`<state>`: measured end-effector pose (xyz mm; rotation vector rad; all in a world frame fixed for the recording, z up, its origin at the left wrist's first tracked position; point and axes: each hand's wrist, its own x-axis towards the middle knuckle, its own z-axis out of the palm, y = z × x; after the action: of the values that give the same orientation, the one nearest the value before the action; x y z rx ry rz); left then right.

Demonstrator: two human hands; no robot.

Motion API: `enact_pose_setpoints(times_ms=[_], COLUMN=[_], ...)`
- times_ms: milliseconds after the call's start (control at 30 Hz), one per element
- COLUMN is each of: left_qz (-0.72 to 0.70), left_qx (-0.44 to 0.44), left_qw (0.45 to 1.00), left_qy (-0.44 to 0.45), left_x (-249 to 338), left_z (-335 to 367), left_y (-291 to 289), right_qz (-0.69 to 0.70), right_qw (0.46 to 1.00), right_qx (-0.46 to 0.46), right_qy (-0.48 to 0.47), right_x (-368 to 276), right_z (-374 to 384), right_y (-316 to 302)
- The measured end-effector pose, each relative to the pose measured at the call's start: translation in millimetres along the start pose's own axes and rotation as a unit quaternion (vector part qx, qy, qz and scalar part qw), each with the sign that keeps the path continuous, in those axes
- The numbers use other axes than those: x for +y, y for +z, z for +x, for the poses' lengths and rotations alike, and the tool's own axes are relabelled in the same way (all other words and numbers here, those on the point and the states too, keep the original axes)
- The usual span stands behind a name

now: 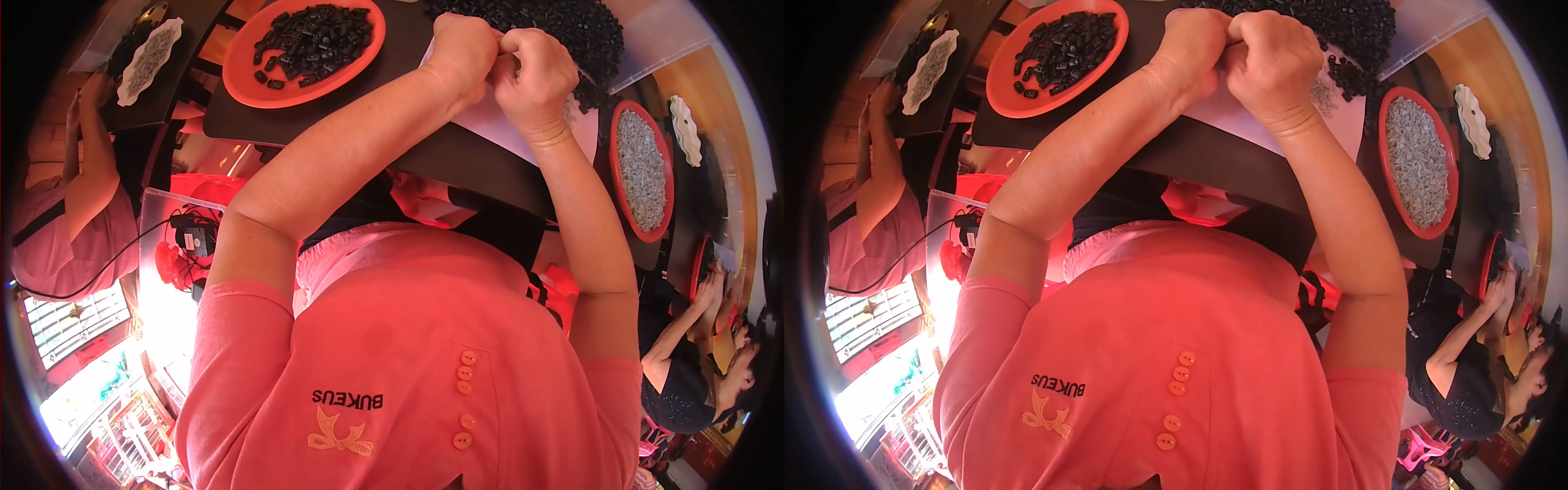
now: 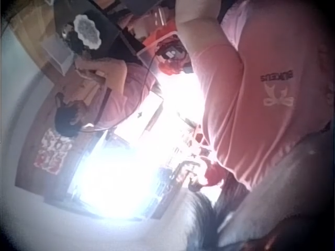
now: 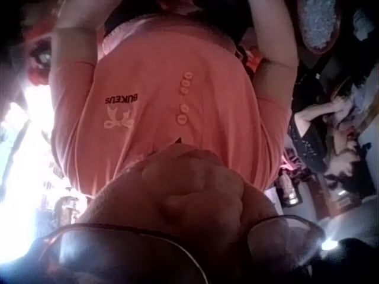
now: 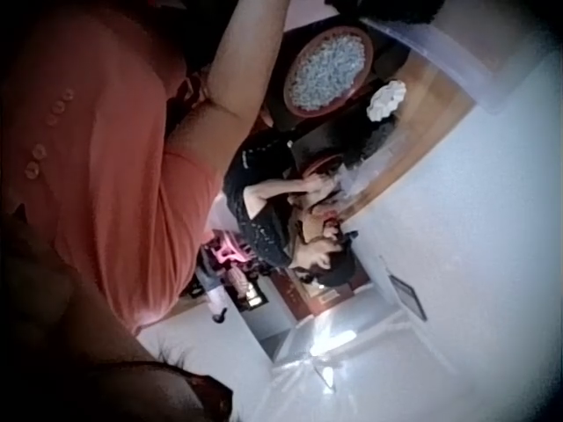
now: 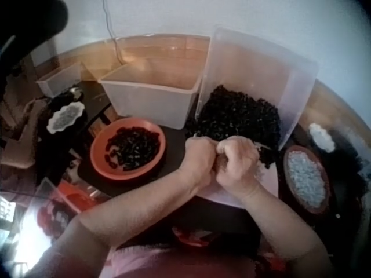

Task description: The person assembles small plastic fastener components by hand, inserting tiny metal springs into individual plastic clips.

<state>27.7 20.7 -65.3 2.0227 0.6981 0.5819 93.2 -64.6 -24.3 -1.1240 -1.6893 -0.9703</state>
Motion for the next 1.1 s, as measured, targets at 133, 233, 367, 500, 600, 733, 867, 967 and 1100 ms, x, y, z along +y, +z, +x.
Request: enact_pose_setpoints(times_ms=[133, 233, 367, 500, 600, 733, 867, 967, 1100], left_qz=[-0.49, -0.486, -0.479, -0.499, -0.503, -0.52, -0.54, -0.531, -0.481], left_qx=[0.082, 0.05, 0.054, 0.048, 0.053, 0.055, 0.025, 0.029, 0.011], left_qw=[0.858, 0.866, 0.865, 0.854, 0.851, 0.842, 0.832, 0.838, 0.867], left_qy=[-0.131, -0.109, -0.136, -0.139, -0.14, -0.135, -0.126, -0.123, -0.128], left_x=[51, 51, 52, 50, 49, 44, 41, 43, 46], left_z=[-33, -36, -36, -34, -34, -32, -28, -30, -34], left_y=[-27, -33, -31, -32, -31, -31, -27, -29, -34], right_qz=[0.012, 0.015, 0.013, 0.029, 0.03, 0.029, 0.043, 0.059, 0.113], right_qw=[0.998, 0.996, 0.996, 0.994, 0.995, 0.996, 0.995, 0.992, 0.975], right_qx=[0.028, 0.017, -0.005, -0.01, -0.015, -0.014, -0.008, -0.014, -0.04], right_qy=[0.049, 0.081, 0.085, 0.101, 0.094, 0.078, 0.094, 0.109, 0.187], right_x=[16, 18, 20, 19, 18, 19, 18, 17, 13], right_z=[-8, -10, -11, -10, -8, -8, -8, -6, -5], right_y=[-6, -7, -9, -10, -12, -11, -13, -12, -17])
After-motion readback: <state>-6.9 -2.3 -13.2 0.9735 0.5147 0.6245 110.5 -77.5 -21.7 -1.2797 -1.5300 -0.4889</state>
